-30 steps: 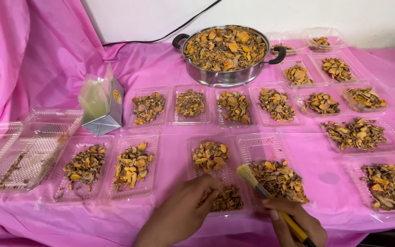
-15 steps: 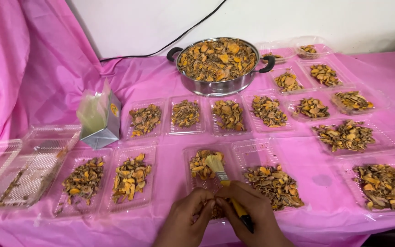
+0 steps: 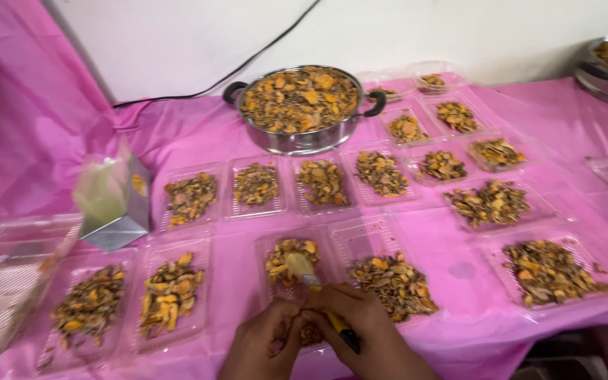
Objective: Cleaning and sorting dried herbs in plastic containers using a brush and manual picking
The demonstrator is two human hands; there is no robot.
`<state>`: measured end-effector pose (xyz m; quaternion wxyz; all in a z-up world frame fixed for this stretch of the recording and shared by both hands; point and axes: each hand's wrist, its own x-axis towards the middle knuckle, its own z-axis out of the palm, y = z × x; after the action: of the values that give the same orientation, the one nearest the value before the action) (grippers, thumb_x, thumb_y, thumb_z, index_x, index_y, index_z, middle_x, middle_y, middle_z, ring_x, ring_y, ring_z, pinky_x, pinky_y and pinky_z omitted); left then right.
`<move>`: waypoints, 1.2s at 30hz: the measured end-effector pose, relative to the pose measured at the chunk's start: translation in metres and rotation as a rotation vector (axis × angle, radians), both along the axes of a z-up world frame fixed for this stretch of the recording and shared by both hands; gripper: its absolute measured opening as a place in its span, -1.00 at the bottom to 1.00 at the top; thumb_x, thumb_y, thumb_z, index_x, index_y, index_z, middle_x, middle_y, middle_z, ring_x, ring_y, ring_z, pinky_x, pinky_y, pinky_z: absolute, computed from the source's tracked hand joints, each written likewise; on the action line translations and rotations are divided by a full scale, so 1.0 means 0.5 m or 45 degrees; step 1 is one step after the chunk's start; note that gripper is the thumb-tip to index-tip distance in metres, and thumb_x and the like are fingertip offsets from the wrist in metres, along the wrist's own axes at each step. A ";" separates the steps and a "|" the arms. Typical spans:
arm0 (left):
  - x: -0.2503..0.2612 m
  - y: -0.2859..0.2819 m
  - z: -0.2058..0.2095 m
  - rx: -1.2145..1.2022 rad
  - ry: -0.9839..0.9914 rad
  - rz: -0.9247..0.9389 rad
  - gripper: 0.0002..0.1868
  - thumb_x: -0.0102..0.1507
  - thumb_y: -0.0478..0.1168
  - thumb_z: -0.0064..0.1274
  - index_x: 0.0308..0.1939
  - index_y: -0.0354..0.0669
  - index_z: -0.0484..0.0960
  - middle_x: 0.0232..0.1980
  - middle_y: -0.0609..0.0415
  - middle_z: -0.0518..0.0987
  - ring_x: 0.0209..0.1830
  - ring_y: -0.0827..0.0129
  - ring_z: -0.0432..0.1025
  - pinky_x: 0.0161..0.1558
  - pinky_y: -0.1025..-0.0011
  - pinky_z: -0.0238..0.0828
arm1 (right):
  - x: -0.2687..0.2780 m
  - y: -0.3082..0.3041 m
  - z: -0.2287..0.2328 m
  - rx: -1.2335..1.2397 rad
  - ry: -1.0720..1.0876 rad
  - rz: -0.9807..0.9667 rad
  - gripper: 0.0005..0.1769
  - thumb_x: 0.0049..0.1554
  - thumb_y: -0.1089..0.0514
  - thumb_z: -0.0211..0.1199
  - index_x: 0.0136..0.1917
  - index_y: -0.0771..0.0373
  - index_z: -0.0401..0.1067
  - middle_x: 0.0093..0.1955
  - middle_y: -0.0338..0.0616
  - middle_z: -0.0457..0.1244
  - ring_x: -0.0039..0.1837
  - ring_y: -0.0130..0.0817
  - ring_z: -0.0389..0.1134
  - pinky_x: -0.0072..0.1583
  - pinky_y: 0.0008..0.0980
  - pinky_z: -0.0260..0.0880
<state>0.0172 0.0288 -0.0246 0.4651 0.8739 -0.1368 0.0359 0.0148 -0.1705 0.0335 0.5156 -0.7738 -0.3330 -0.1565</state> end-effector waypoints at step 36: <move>0.022 -0.035 -0.022 -0.584 -0.016 0.380 -0.78 0.25 -0.41 0.14 -0.49 -0.09 0.56 -0.64 0.29 0.18 -0.65 0.65 0.00 -0.60 0.53 -0.15 | -0.106 0.020 -0.077 0.227 0.047 -0.834 -0.78 0.01 0.03 0.18 -0.26 -0.10 0.67 -0.54 -0.47 0.28 -0.47 -0.61 0.28 -0.31 -0.59 0.33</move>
<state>0.0283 0.0113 -0.0354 0.6397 0.7559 0.0025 0.1396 -0.0383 -0.1606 -0.0048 0.5097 -0.7941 -0.0422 -0.3283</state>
